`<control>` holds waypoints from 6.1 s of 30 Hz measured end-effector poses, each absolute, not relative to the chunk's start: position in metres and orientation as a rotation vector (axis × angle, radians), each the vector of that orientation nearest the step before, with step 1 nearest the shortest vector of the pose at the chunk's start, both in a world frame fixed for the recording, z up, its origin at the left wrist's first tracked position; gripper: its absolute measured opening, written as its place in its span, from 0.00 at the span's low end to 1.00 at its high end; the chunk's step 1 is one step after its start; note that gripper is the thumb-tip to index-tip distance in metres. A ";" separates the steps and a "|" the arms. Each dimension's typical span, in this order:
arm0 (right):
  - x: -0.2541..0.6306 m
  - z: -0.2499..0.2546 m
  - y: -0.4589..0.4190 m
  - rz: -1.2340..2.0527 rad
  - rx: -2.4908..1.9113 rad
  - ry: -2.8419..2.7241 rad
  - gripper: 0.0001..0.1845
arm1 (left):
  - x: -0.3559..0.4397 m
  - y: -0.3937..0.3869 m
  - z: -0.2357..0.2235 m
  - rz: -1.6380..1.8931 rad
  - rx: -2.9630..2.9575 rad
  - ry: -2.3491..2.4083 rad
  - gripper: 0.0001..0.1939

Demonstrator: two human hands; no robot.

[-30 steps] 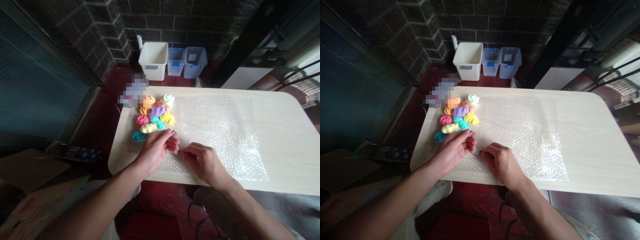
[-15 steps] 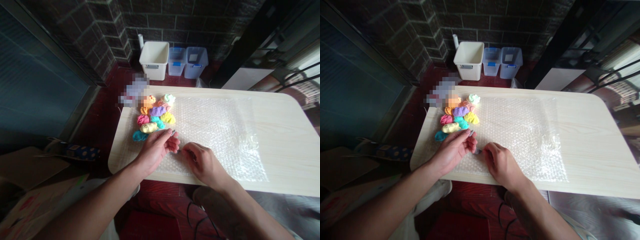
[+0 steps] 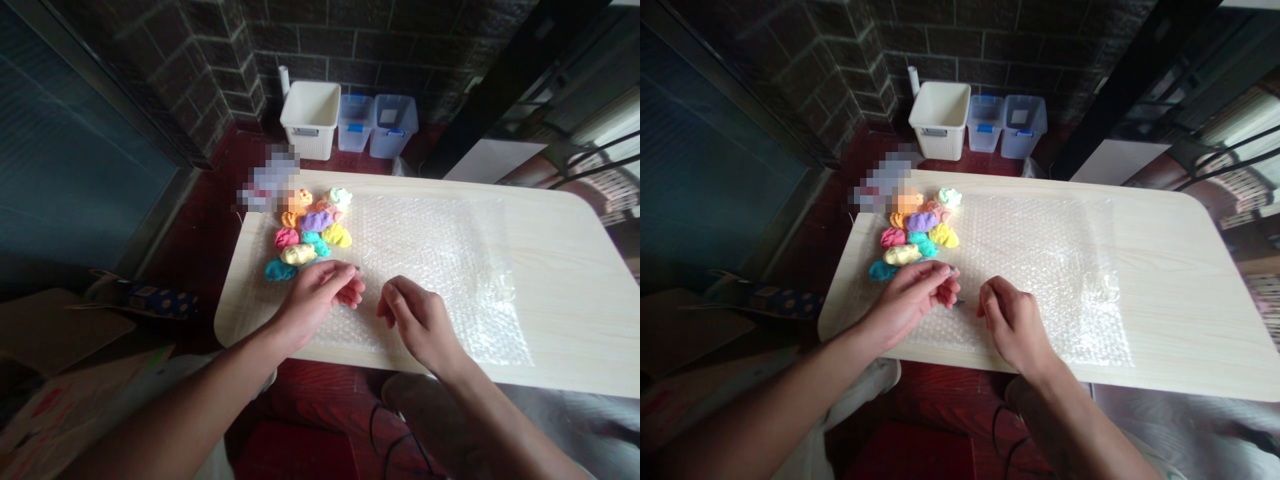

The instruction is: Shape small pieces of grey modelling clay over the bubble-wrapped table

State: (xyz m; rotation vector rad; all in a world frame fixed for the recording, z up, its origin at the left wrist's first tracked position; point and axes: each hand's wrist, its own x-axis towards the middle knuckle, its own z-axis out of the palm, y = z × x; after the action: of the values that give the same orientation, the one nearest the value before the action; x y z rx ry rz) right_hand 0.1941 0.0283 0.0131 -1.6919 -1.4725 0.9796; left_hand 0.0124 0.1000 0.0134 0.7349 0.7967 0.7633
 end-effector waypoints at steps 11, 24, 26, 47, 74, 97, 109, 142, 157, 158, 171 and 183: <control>0.190 0.020 0.027 0.801 -1.322 -1.347 0.09 | 0.010 0.097 0.012 0.659 1.054 0.720 0.06; 0.188 0.022 0.021 0.605 -1.413 -1.662 0.08 | 0.010 0.098 0.014 0.601 1.117 0.705 0.10; 0.187 0.019 0.018 0.672 -1.462 -1.552 0.05 | 0.010 0.098 0.013 0.601 1.105 0.717 0.10; 0.192 0.018 0.034 1.459 -1.093 -0.656 0.06 | 0.013 0.098 0.012 0.691 0.926 0.767 0.11; 0.195 0.020 0.035 1.511 -1.224 -0.661 0.14 | 0.010 0.100 0.012 0.713 0.654 0.728 0.15; 0.196 0.003 0.032 1.175 -1.591 -1.181 0.11 | 0.008 0.104 0.013 0.773 0.301 0.725 0.04; 0.191 0.002 0.030 0.813 -1.638 -1.803 0.10 | 0.009 0.104 0.011 0.791 0.402 0.768 0.07; 0.192 0.015 0.036 1.622 -1.223 -0.354 0.15 | 0.009 0.104 0.011 0.787 0.386 0.733 0.06; 0.191 0.015 0.037 1.539 -1.245 -0.340 0.15 | 0.008 0.104 0.009 0.782 0.387 0.728 0.06; 0.192 0.015 0.037 1.520 -1.252 -0.334 0.16 | 0.008 0.104 0.009 0.782 0.390 0.728 0.06; 0.192 0.016 0.039 1.453 -1.245 -0.375 0.16 | 0.008 0.104 0.011 0.777 0.391 0.740 0.07; 0.193 0.013 0.039 1.513 -1.198 -0.388 0.13 | 0.008 0.104 0.011 0.773 0.392 0.738 0.07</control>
State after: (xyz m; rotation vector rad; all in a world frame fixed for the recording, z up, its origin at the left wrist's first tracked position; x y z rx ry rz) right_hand 0.1931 0.0389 0.0127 -1.1977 -0.3878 1.5130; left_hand 0.0084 0.1037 0.0110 0.3922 0.7377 0.7733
